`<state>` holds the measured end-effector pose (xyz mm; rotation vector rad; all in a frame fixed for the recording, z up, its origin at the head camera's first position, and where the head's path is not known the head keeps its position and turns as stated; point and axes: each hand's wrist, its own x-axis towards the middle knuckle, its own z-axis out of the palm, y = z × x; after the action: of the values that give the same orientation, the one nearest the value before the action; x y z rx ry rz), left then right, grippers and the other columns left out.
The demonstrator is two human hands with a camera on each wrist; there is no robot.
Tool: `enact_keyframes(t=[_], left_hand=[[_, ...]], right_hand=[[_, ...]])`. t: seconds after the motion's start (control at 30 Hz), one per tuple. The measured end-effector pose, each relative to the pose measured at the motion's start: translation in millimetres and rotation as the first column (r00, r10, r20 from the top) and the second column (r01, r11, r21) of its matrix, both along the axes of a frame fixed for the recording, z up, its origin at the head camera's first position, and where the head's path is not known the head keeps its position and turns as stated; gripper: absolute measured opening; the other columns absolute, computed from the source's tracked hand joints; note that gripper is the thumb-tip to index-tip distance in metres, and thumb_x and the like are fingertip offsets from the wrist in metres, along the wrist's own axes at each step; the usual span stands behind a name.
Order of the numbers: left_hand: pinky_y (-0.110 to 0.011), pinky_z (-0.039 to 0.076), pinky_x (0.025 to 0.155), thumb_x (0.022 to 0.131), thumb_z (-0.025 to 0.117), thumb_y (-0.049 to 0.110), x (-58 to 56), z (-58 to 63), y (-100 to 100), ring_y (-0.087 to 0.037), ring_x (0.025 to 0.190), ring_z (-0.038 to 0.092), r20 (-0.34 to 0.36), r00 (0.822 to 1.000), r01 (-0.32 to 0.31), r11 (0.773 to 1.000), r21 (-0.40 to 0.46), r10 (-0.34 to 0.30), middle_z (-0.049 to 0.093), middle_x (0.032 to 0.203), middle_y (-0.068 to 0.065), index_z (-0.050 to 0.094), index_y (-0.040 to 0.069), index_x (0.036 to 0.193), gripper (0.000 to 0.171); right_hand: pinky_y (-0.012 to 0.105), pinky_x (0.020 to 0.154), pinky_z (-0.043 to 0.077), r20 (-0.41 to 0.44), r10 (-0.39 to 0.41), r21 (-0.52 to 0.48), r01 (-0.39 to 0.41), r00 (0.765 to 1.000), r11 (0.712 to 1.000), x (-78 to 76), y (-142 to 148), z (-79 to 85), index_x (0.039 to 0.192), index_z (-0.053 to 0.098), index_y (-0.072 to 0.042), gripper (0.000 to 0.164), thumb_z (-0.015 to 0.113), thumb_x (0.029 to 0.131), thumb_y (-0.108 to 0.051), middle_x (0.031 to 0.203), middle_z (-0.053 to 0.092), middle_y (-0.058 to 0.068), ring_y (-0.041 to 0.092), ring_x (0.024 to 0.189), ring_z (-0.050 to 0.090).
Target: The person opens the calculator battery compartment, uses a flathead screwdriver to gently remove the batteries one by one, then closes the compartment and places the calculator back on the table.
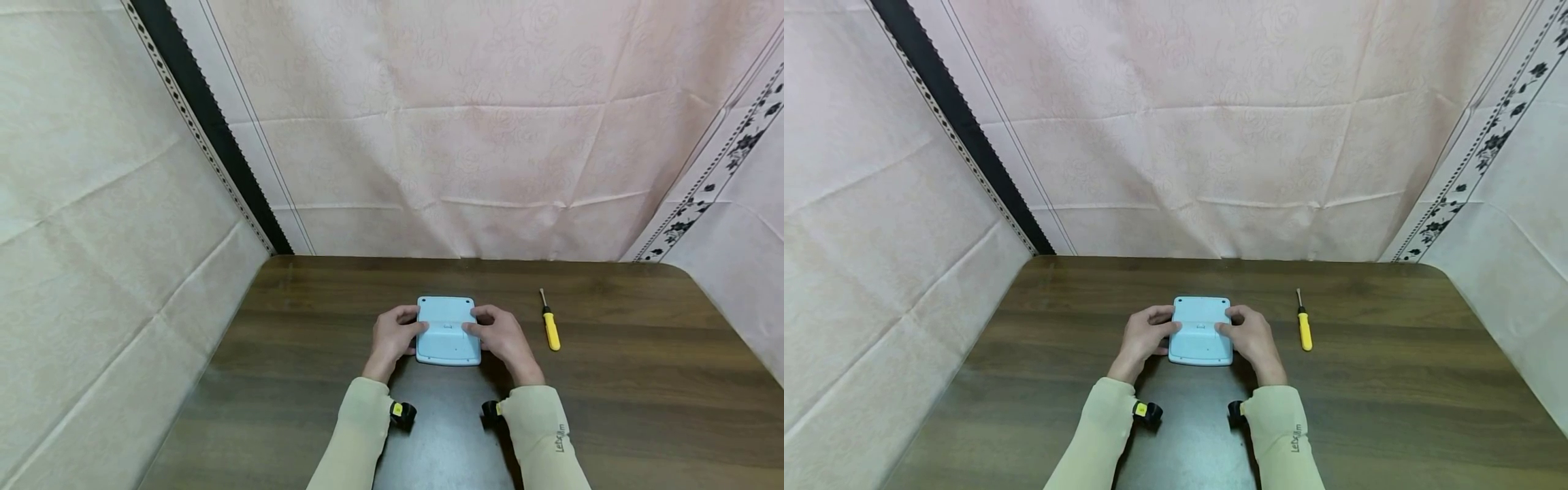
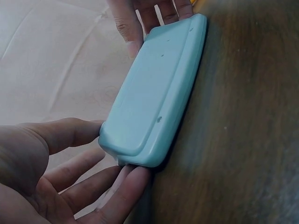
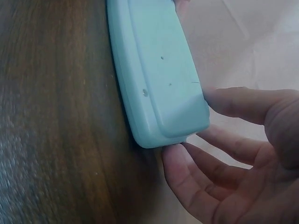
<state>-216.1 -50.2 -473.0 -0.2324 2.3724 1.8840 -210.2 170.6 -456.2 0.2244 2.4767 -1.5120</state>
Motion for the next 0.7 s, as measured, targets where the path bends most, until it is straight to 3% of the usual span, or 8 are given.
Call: enact_keyframes(t=[0.17,0.33,0.53,0.7], left_hand=[[-0.037,0.062,0.074,0.096,0.081,0.018,0.1,0.6,-1.6,-0.022,0.108,0.067,-0.027,0.999,0.018,0.998,-0.066,-0.020,0.073,0.130,-0.006,0.076,0.013,0.131,0.036],[-0.046,0.057,0.095,0.098,0.079,0.021,-0.5,2.6,-4.6,-0.026,0.115,0.068,-0.137,0.986,0.070,0.977,-0.200,-0.099,0.073,0.130,-0.008,0.074,0.011,0.135,0.039],[-0.055,0.046,0.111,0.099,0.079,0.030,-3.9,1.7,-10.5,-0.029,0.135,0.058,-0.221,0.939,0.157,0.900,-0.407,-0.264,0.064,0.146,-0.008,0.070,0.014,0.142,0.047],[-0.062,0.036,0.118,0.099,0.079,0.033,-5.0,0.4,-15.3,-0.034,0.151,0.041,-0.212,0.892,0.253,0.828,-0.501,-0.400,0.048,0.163,-0.008,0.065,0.015,0.147,0.053]], right_hand=[[0.058,0.106,0.050,-0.045,0.025,0.063,-0.022,0.999,0.998,-0.3,-1.0,-1.2,0.145,0.058,0.002,0.047,0.069,0.105,-0.019,0.146,0.055,0.027,0.041,0.124,0.054],[0.060,0.108,0.047,-0.112,0.043,0.118,-0.030,0.993,0.993,-2.3,-2.2,0.2,0.145,0.057,0.004,0.047,0.068,0.105,-0.018,0.144,0.057,0.028,0.042,0.126,0.055],[0.061,0.108,0.048,-0.215,0.087,0.187,-0.047,0.973,0.981,-4.2,-6.6,4.4,0.143,0.061,0.002,0.044,0.070,0.104,-0.017,0.143,0.057,0.027,0.043,0.126,0.056],[0.064,0.106,0.047,-0.309,0.184,0.270,-0.100,0.933,0.958,-4.0,-8.9,6.4,0.139,0.066,0.002,0.040,0.072,0.103,-0.016,0.143,0.058,0.027,0.046,0.128,0.055]])
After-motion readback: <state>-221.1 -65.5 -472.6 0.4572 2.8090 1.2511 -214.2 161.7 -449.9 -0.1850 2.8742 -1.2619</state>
